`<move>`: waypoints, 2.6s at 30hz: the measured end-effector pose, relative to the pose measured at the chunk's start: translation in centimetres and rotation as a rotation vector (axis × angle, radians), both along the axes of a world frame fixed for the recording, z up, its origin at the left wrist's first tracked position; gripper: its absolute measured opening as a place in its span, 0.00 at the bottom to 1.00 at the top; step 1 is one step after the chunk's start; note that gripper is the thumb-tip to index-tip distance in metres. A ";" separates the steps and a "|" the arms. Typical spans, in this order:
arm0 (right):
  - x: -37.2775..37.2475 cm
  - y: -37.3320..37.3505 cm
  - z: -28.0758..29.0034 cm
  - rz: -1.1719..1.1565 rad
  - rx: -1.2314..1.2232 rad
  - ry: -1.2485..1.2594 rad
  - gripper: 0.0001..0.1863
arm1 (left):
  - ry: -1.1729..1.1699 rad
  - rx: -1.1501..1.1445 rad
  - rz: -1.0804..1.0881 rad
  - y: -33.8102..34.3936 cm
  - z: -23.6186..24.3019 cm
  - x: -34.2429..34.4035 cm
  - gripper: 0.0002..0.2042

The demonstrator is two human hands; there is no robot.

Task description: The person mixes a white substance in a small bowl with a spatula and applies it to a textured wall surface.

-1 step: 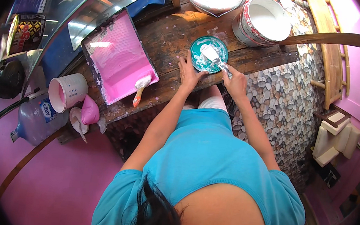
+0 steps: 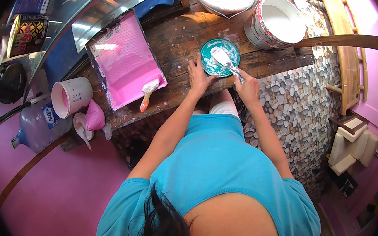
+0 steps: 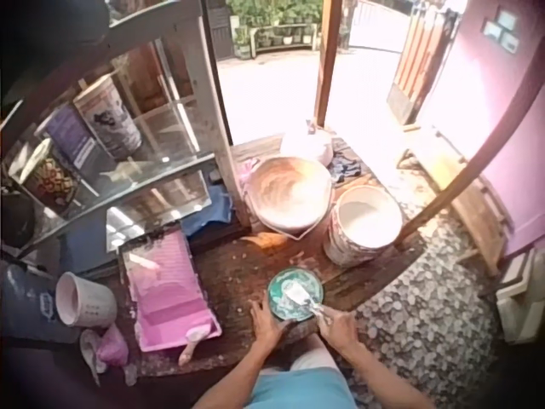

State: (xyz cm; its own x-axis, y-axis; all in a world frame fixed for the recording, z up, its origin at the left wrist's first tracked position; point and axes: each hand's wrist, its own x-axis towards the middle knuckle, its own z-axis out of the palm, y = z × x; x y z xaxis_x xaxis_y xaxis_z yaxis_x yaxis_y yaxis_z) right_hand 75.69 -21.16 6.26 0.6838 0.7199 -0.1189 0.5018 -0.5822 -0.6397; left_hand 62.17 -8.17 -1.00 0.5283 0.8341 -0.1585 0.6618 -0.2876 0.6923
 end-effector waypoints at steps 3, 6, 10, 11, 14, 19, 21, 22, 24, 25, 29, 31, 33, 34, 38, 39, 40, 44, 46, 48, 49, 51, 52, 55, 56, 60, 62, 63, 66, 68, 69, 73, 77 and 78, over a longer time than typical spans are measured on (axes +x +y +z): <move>-0.1 -1.8 1.3 0.021 -0.081 -0.062 0.16 | -0.011 -0.009 0.002 0.0 -0.2 -0.1 0.57; -0.6 -3.0 2.2 0.036 0.104 -0.029 0.16 | -0.016 -0.012 -0.004 0.0 -0.2 -0.2 0.57; -1.5 -3.6 0.8 0.053 -0.020 -0.061 0.16 | -0.024 -0.012 -0.010 -0.1 -0.2 -0.2 0.57; -1.2 -3.4 0.5 0.033 -0.004 -0.052 0.15 | -0.024 -0.014 -0.014 -0.1 -0.2 -0.1 0.57; -0.4 -2.6 0.8 -0.026 0.032 -0.029 0.14 | -0.016 -0.031 -0.008 -0.1 -0.2 -0.1 0.57; 1.1 -4.7 2.9 -0.039 -0.090 -0.057 0.14 | -0.007 -0.013 -0.008 0.0 0.0 -0.3 0.57; 0.9 -4.6 2.9 -0.047 -0.183 -0.064 0.14 | 0.000 -0.020 -0.010 0.0 0.0 -0.2 0.57; 0.8 -4.5 1.9 -0.040 -0.134 -0.075 0.14 | -0.001 -0.029 -0.012 0.1 0.0 -0.1 0.57; 0.9 -3.6 1.1 -0.030 -0.064 -0.102 0.14 | -0.002 -0.051 -0.014 0.1 0.1 -0.1 0.57; 1.0 -3.1 0.9 -0.025 -0.026 -0.114 0.14 | -0.003 -0.064 -0.014 0.1 0.2 0.0 0.57; 1.3 -2.7 1.6 -0.018 0.055 -0.020 0.14 | -0.006 -0.046 -0.013 0.2 0.3 -0.1 0.57; 0.4 -3.4 3.6 0.019 -0.124 -0.024 0.14 | -0.010 -0.045 -0.007 0.2 0.2 -0.2 0.57; -0.2 -3.9 4.0 0.032 -0.184 -0.035 0.15 | -0.011 -0.036 -0.006 0.1 0.0 -0.1 0.57; -0.7 -4.2 3.3 0.026 -0.154 -0.040 0.15 | -0.010 -0.028 -0.009 0.1 -0.1 -0.2 0.57; -1.3 -2.8 1.4 -0.036 -0.049 -0.018 0.15 | 0.003 -0.013 -0.013 0.0 -0.4 -0.1 0.57; -1.2 -2.2 1.1 -0.049 -0.017 -0.012 0.14 | -0.005 -0.015 -0.013 0.1 -0.3 -0.2 0.57; -1.0 -2.1 1.1 -0.040 -0.007 -0.014 0.14 | -0.013 -0.017 -0.013 0.1 -0.2 -0.2 0.57; -0.2 -0.7 1.4 -0.041 0.007 -0.034 0.14 | -0.021 -0.018 -0.014 0.1 -0.1 -0.2 0.58; 0.1 0.3 0.4 -0.044 -0.015 -0.058 0.14 | -0.017 -0.019 -0.016 0.1 -0.1 -0.2 0.58; 0.1 0.4 -0.1 -0.031 -0.037 -0.072 0.15 | -0.013 -0.020 -0.021 0.1 -0.2 -0.2 0.58; 0.1 -0.1 -0.1 -0.016 -0.048 -0.074 0.15 | -0.020 -0.013 -0.017 0.1 -0.3 -0.3 0.57; -0.1 -1.1 0.5 0.003 -0.078 -0.075 0.15 | -0.038 -0.003 -0.012 0.0 -0.4 -0.2 0.57; -0.3 -1.6 1.2 0.006 -0.097 -0.073 0.15 | -0.039 -0.007 -0.013 0.0 -0.3 -0.2 0.57; -0.6 -1.7 2.1 -0.017 -0.038 -0.026 0.15 | -0.037 -0.004 -0.020 0.0 -0.3 -0.4 0.57; -0.6 -0.8 1.9 -0.032 0.001 -0.005 0.14 | -0.037 0.006 -0.022 0.1 -0.4 -0.4 0.57; -0.3 2.1 0.3 -0.009 -0.043 -0.054 0.14 | -0.046 -0.024 -0.027 0.0 -0.1 -0.3 0.57; -0.3 1.6 0.1 0.006 -0.050 -0.057 0.14 | -0.045 -0.004 -0.022 0.1 -0.3 -0.3 0.57; -0.1 0.9 0.1 0.014 -0.060 -0.061 0.14 | -0.048 0.001 -0.018 0.0 -0.2 -0.2 0.57; -0.3 -1.2 0.5 0.009 -0.016 -0.054 0.15 | -0.039 -0.024 -0.018 0.2 0.0 -0.4 0.56; -0.6 -2.3 1.5 0.016 0.042 -0.064 0.15 | -0.049 -0.033 -0.015 0.1 0.0 -0.3 0.56; -0.9 -2.8 1.9 0.017 0.073 -0.066 0.15 | -0.052 -0.036 -0.016 0.1 0.0 -0.3 0.56; -1.3 -3.4 0.3 0.016 -0.044 -0.082 0.16 | -0.053 0.043 -0.009 -0.2 0.2 -0.1 0.56; -0.3 -0.8 -0.3 -0.031 -0.053 -0.005 0.15 | -0.029 0.006 -0.009 0.0 0.4 -0.1 0.57; 0.0 -0.4 -0.4 -0.046 0.001 0.036 0.14 | -0.028 -0.013 -0.018 0.1 0.3 -0.2 0.57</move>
